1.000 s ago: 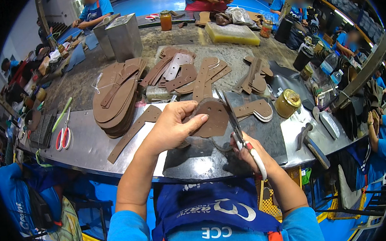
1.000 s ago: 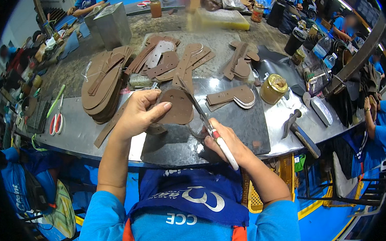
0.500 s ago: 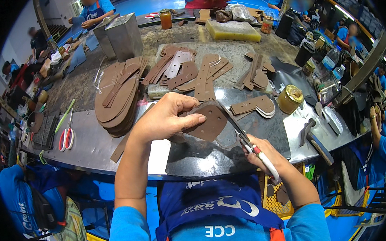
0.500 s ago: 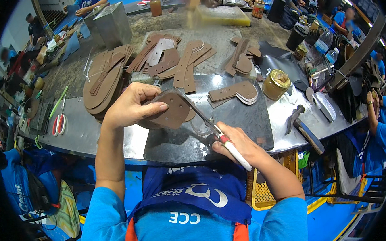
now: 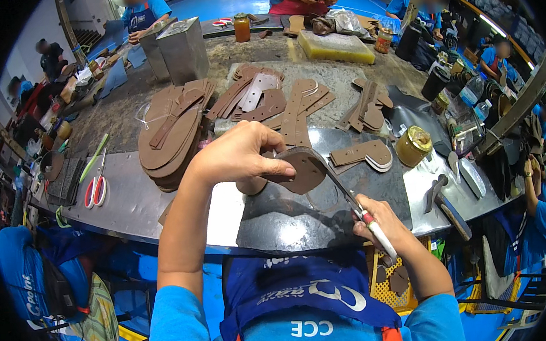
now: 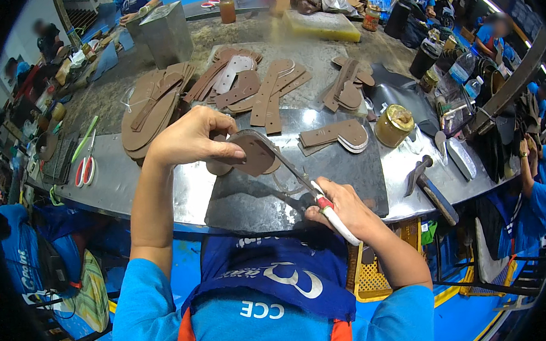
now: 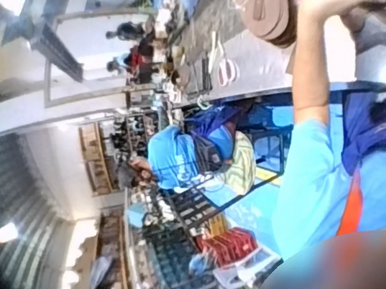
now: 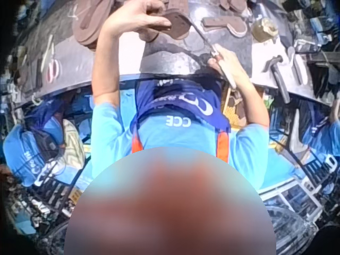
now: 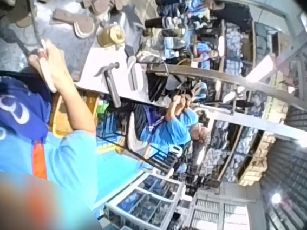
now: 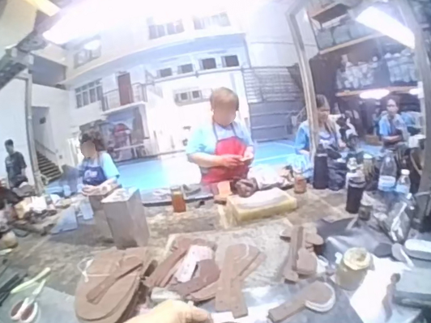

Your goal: The person trims the edges of brown shoe sole components using shears. They pick up each piece, cut along the perimeter, and place the trimmed pieces into a yellow basket. The process is repeated for multiple sole parts throughout the clip.

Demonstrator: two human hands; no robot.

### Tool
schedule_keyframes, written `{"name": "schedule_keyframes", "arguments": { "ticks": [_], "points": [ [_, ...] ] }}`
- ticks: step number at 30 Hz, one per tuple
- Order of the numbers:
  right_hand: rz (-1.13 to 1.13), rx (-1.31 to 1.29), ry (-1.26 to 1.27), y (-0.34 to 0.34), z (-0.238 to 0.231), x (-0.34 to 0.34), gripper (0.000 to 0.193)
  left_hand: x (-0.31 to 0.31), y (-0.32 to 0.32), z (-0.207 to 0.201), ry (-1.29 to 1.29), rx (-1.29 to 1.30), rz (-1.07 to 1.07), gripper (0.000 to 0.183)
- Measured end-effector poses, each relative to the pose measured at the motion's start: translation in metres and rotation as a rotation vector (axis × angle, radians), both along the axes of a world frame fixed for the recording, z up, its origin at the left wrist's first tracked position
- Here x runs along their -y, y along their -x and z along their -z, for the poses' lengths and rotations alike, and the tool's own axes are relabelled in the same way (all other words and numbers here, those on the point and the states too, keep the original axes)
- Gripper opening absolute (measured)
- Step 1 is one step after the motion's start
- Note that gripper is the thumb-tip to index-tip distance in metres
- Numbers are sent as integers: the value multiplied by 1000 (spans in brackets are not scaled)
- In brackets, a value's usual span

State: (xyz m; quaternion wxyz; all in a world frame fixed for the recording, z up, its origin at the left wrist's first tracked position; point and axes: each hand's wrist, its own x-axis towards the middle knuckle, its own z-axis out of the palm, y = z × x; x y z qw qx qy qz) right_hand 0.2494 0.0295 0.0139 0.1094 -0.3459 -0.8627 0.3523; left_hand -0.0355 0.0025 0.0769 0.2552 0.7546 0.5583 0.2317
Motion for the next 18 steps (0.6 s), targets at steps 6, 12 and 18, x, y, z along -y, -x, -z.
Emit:
{"name": "schedule_keyframes", "arguments": {
  "ticks": [6, 12, 18],
  "points": [
    [67, -116, -102, 16, 11, 0, 41, -18, -22, 33, -40, 94, -394, 26],
    [8, -510, 426, 32, 39, -10, 40, -26, -52, 68, -68, 1709, -217, 27],
    [-11, -566, 346, 39, 39, -13, 55, -21, -71, 57, -595, 1317, -458, 26]
  ]
}}
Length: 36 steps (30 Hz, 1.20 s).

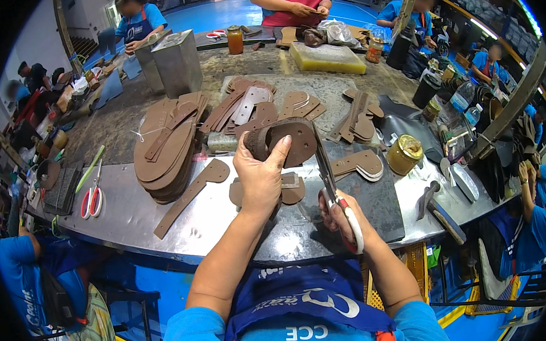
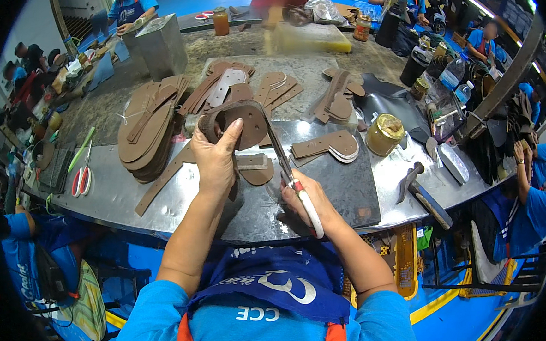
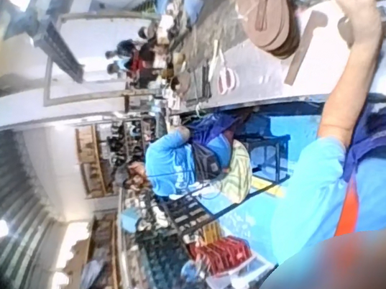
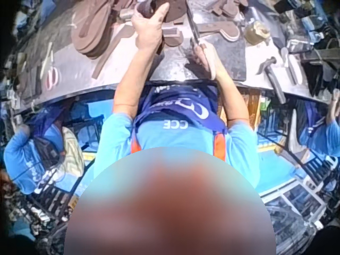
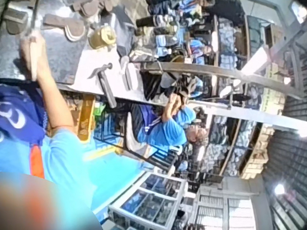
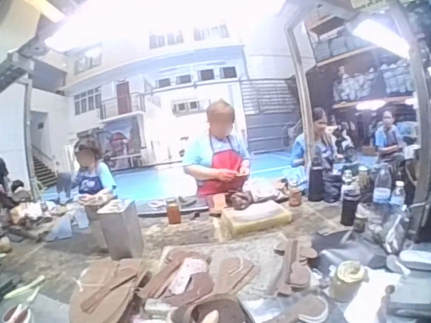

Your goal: The person trims the edges of brown shoe sole components using shears. They pick up each piece, cut along the perimeter, and place the trimmed pieces into a yellow basket. The process is repeated for multiple sole parts throughout the clip.

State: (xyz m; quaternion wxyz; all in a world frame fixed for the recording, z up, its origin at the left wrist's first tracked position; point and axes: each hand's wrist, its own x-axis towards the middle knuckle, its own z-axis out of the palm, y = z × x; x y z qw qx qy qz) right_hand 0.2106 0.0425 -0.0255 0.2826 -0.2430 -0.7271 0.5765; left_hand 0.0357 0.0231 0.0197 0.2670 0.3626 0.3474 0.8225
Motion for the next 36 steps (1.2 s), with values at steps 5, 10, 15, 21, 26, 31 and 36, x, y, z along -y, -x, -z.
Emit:
{"name": "schedule_keyframes", "arguments": {
  "ticks": [5, 10, 15, 21, 26, 31, 36],
  "points": [
    [180, 114, -322, 5, -8, -6, 59, 13, -7, -7, 31, -185, -126, 22],
    [145, 44, -246, 9, -7, -6, 62, 17, -9, -10, 11, -227, -131, 22],
    [89, 197, -177, -2, -5, -6, 30, 18, 2, -15, 62, -300, -71, 23],
    [78, 116, -153, -3, 0, 0, 53, 20, 15, -20, 119, -410, -56, 28],
    [46, 290, -182, -9, -6, 2, 32, 24, 22, -24, 195, -451, -19, 31],
    [43, 318, -116, -12, -14, 6, 30, 27, 30, -27, 264, -448, 46, 32],
    [25, 345, -187, -16, -18, 8, 36, 32, 36, -31, 284, -437, 116, 32]
  ]
}}
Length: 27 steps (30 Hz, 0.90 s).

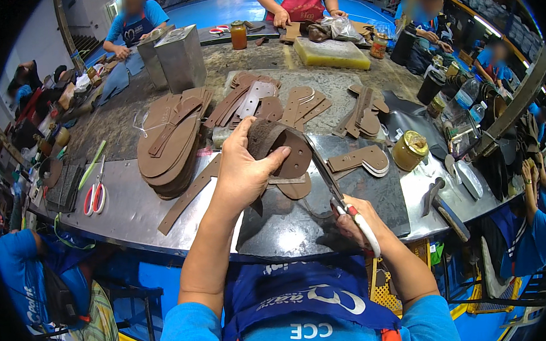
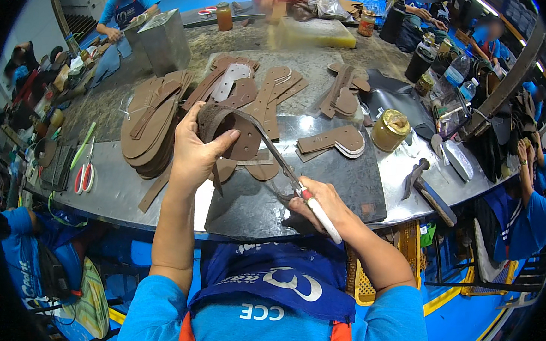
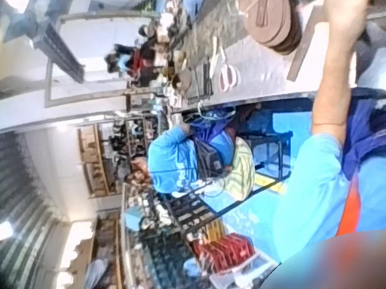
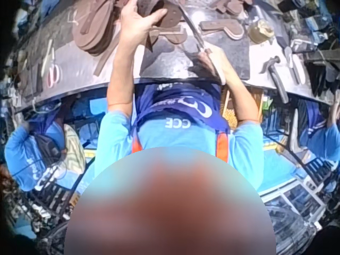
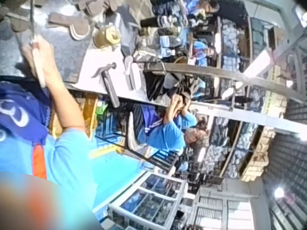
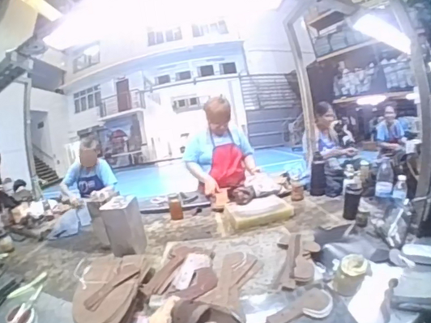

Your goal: The person trims the edges of brown shoe sole components using shears. They pick up each piece, cut along the perimeter, and place the trimmed pieces into a yellow basket. The process is repeated for multiple sole parts throughout the clip.

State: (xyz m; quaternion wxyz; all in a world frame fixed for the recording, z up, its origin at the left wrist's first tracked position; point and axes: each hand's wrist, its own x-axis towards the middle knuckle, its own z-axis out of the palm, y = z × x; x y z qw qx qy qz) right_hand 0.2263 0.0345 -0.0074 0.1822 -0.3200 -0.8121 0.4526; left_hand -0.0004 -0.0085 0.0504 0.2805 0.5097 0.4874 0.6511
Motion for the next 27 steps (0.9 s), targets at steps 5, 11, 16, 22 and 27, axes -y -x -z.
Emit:
{"name": "schedule_keyframes", "arguments": {
  "ticks": [5, 11, 16, 22, 27],
  "points": [
    [-22, 73, -147, -3, -3, 0, 48, 2, 7, -6, 47, -111, 20, 31],
    [-44, 163, -224, -9, -11, 4, 39, 4, 10, -6, 87, -110, 71, 32],
    [-72, 77, -4, -11, -4, 1, 38, 3, 2, -1, 62, -80, 68, 34],
    [-93, -35, -115, -7, 4, -2, 40, 3, -3, 1, 77, -106, 95, 34],
    [-96, 100, -33, -10, -8, -1, 33, 2, 1, -2, 58, -153, 92, 32]
  ]
}}
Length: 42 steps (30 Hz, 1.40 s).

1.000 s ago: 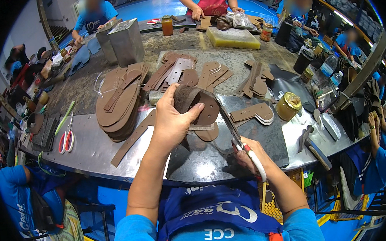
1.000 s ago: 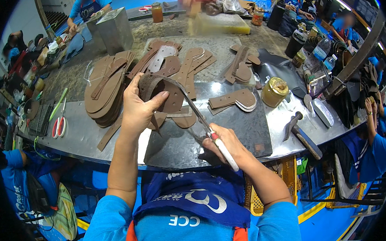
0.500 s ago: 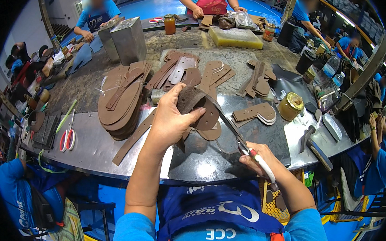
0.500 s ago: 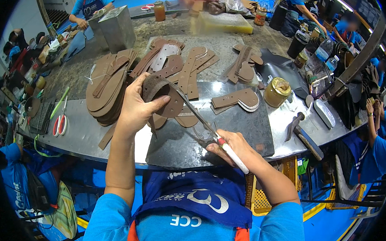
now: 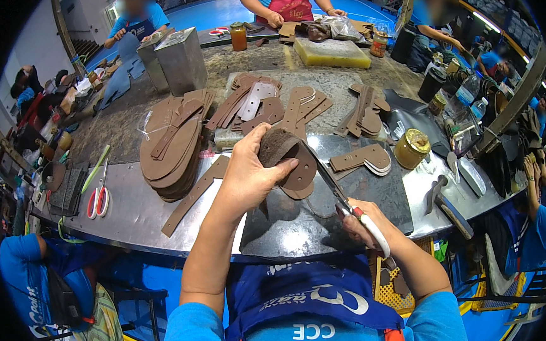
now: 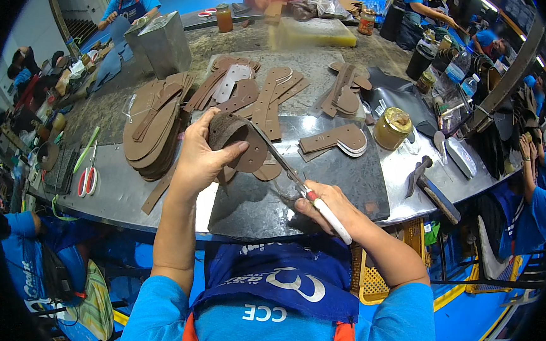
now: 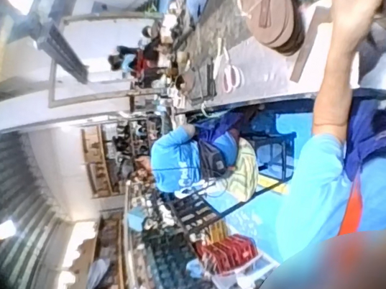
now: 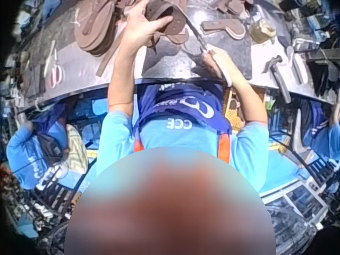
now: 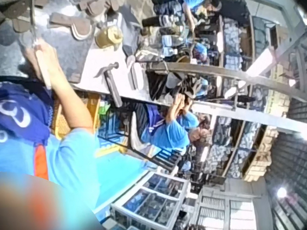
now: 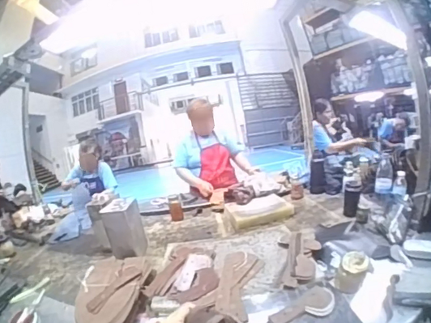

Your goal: The person trims the edges of brown shoe sole components using shears. They pick up each piece, cut along the perimeter, and place the trimmed pieces into a yellow basket. The process is repeated for multiple sole parts throughout the clip.

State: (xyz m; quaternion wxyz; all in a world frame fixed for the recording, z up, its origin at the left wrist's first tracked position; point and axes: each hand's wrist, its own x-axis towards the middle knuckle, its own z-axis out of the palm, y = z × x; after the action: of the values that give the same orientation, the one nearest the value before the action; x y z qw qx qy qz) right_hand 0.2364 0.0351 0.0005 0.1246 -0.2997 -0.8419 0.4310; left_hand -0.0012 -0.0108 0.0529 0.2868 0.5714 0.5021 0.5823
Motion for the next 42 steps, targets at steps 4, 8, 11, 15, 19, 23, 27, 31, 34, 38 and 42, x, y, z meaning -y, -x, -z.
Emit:
{"name": "schedule_keyframes", "arguments": {
  "ticks": [4, 8, 11, 15, 19, 23, 27, 31, 34, 38, 42],
  "points": [
    [31, 30, -105, -2, -8, 2, 29, 1, 2, -4, 35, -60, 5, 31],
    [58, 1, -141, 0, -9, 2, 27, 2, 0, -6, 27, -33, 9, 30],
    [58, -5, -169, 1, -9, 2, 27, 2, -1, -7, 28, -51, 14, 30],
    [51, -25, -211, 1, -8, 4, 27, 2, 0, -8, 29, -85, 8, 29],
    [86, 8, -151, 1, -9, 7, 27, 1, -1, -6, 21, -56, 21, 29],
    [84, 68, -179, -3, -10, 5, 27, 0, 0, -5, 77, -30, 52, 33],
    [38, -41, -75, -5, 0, 1, 31, -2, 0, -1, 52, -59, 41, 34],
    [45, -114, 125, -1, 14, -2, 44, 1, -6, 9, 81, -127, 70, 43],
    [85, -93, 321, -2, 15, 1, 48, 2, -4, 16, -30, -240, 55, 43],
    [132, -89, 411, -5, 12, 6, 46, 4, 0, 29, 139, -100, 60, 43],
    [227, -261, 487, -7, 15, 2, 46, 13, 31, 48, 374, 313, 53, 27]
  ]
}}
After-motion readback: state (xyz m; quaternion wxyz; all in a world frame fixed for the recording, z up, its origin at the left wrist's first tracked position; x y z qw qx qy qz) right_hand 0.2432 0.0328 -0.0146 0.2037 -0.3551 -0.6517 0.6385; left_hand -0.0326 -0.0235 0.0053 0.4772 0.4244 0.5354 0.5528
